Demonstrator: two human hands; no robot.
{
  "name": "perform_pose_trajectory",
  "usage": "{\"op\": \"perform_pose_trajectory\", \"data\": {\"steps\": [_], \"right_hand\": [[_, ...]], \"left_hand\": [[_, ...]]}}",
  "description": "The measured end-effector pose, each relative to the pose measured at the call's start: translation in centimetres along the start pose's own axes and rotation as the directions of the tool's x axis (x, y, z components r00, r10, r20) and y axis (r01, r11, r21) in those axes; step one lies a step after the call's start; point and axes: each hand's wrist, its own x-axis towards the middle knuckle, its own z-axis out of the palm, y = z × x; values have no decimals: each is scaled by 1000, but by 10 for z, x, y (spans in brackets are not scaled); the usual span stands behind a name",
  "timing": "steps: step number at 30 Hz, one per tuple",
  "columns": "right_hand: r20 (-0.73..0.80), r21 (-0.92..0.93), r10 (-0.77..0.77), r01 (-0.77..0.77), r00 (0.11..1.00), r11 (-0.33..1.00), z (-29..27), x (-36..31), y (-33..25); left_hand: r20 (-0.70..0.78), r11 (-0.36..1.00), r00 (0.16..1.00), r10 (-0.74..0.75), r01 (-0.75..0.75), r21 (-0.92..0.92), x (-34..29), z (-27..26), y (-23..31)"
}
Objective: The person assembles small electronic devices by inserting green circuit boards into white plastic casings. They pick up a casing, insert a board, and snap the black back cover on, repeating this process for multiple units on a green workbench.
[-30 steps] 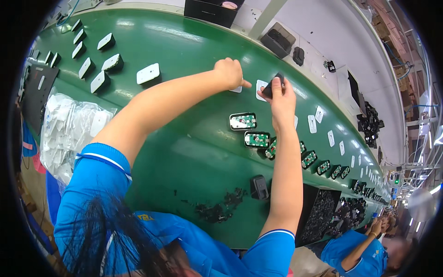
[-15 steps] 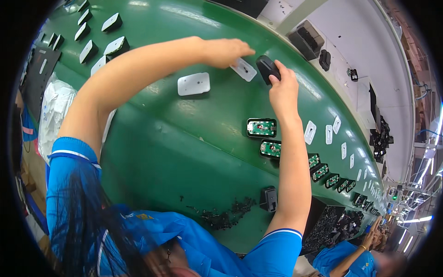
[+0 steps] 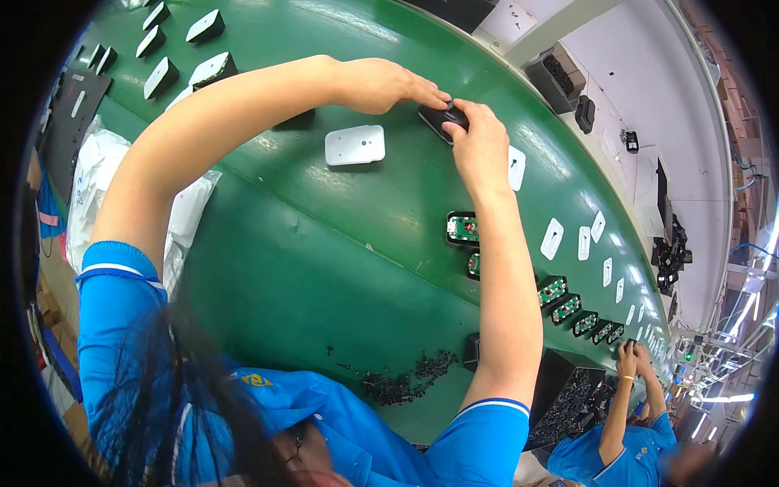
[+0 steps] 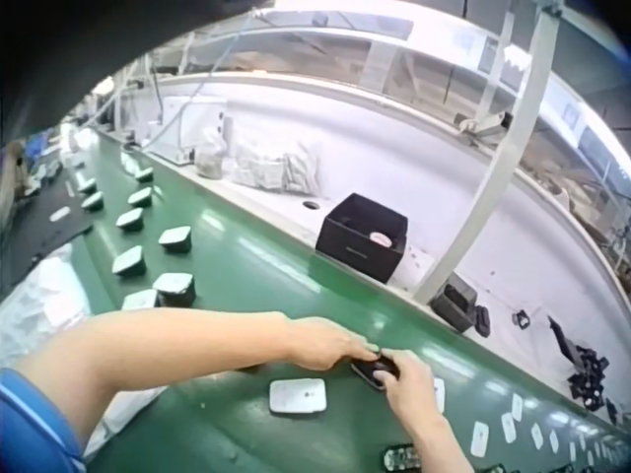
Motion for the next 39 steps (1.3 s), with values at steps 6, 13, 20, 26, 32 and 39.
{"op": "perform_pose_trajectory", "data": {"steps": [6, 13, 20, 26, 32, 39], "right_hand": [[35, -1, -35, 35, 999, 999, 2, 3, 5], [-21, -48, -160, 159, 987, 986, 13, -7, 10], [-29, -83, -182, 179, 983, 980, 17, -7, 14], [40, -207, -52, 59, 998, 977, 10, -5, -1], [292, 233, 201, -274, 935, 933, -8, 36, 32], [66, -83, 124, -119, 990, 989, -31, 24, 42]], "left_hand": [[45, 998, 999, 6, -9, 58, 1, 0, -1], [64, 1000, 998, -20, 20, 13, -1, -2, 5], [102, 997, 993, -51, 43, 70, 2, -3, 4], [142, 988, 990, 10, -31, 150, 8, -7, 5], [-36, 951, 999, 11, 1, 311, 44, 6, 20], [-29, 986, 990, -137, 139, 95, 76, -3, -13]]}}
